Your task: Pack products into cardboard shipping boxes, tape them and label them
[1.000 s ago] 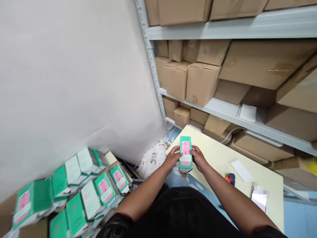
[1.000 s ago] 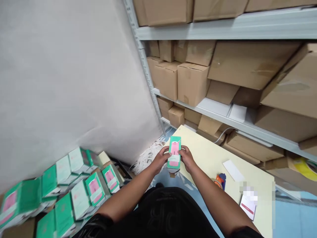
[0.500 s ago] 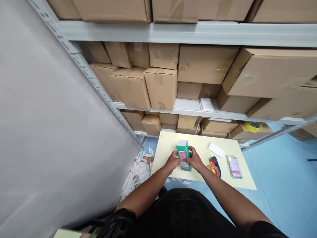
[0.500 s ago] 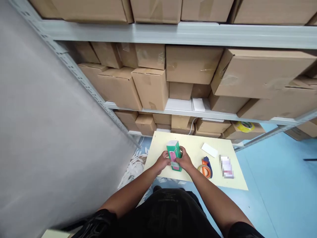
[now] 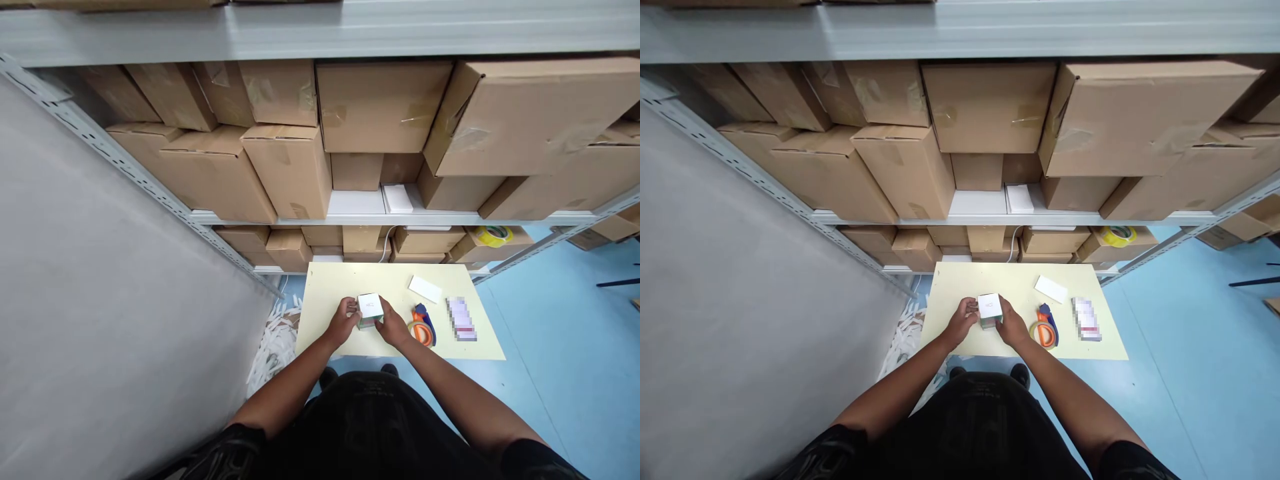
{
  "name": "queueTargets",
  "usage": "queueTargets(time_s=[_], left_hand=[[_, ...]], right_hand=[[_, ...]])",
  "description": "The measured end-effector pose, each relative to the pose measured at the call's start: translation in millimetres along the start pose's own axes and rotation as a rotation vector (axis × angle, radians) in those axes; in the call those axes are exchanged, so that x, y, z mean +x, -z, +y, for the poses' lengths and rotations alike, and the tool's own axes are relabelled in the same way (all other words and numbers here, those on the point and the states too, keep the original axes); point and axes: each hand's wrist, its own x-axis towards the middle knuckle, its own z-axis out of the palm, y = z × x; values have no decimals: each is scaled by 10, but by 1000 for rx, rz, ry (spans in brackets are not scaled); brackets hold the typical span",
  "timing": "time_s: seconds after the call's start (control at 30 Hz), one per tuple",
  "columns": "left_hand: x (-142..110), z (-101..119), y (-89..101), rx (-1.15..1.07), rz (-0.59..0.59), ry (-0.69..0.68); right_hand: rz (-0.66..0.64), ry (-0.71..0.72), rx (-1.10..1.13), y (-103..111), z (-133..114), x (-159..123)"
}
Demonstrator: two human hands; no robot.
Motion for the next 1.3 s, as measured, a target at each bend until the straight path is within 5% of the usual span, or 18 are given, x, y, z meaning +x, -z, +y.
queueTargets(time_s=[0.23, 0.5, 1.03, 1.3], left_hand=[[12, 409, -70, 487, -13, -281], [286, 771, -57, 701, -115, -252], [580, 815, 74, 809, -295, -359], [274, 749, 168, 972, -293, -547]], right_hand=[[-100, -15, 127, 221, -44, 73], [-176, 9, 170, 282, 3, 312], [-103, 30, 110, 183, 50, 308], [62, -79, 42, 140, 78, 333]])
